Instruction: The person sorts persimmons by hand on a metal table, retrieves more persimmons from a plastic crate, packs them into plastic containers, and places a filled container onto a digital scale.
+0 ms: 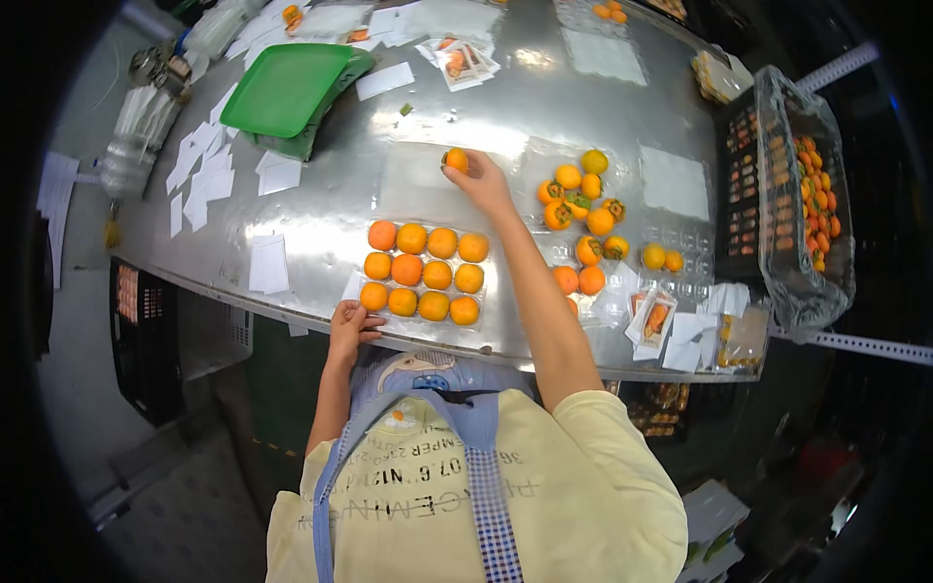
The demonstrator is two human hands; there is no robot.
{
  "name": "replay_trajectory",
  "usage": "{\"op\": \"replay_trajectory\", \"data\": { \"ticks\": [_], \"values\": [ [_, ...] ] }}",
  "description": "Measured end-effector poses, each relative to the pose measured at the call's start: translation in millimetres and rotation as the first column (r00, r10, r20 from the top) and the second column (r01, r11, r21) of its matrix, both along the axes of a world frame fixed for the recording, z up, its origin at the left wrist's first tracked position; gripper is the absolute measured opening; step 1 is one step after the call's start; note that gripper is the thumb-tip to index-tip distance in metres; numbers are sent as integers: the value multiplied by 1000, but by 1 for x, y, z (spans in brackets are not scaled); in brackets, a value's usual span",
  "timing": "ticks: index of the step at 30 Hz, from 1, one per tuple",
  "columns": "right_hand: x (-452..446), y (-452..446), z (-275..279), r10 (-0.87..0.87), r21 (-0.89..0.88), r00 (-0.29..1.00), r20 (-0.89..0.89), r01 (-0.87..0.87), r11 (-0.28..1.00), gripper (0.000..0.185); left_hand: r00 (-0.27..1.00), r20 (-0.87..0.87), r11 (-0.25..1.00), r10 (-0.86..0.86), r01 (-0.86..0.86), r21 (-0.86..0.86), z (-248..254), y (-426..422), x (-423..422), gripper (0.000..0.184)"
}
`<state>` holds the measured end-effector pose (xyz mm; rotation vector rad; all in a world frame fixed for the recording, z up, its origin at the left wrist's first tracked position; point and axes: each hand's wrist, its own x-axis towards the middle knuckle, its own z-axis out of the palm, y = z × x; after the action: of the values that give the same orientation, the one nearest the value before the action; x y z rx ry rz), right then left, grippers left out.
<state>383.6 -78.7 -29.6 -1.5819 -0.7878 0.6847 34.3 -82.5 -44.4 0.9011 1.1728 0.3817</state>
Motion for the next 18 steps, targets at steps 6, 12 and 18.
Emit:
{"op": "replay_trajectory", "data": {
  "ticks": [6,12,18],
  "values": [
    [20,-65,19,91,275,656,-750,184,944,33,999,-11,999,-38,38,-8,-5,3,-3,18],
    [101,-155,83,-126,329,800,-587,377,866,26,998,-32,997,-63,61,-40,4,5,0,21],
    [263,-265,178,94,760,816,-570,480,439,92,999,-5,998,-46,46,-33,3,4,-1,21]
  ]
}}
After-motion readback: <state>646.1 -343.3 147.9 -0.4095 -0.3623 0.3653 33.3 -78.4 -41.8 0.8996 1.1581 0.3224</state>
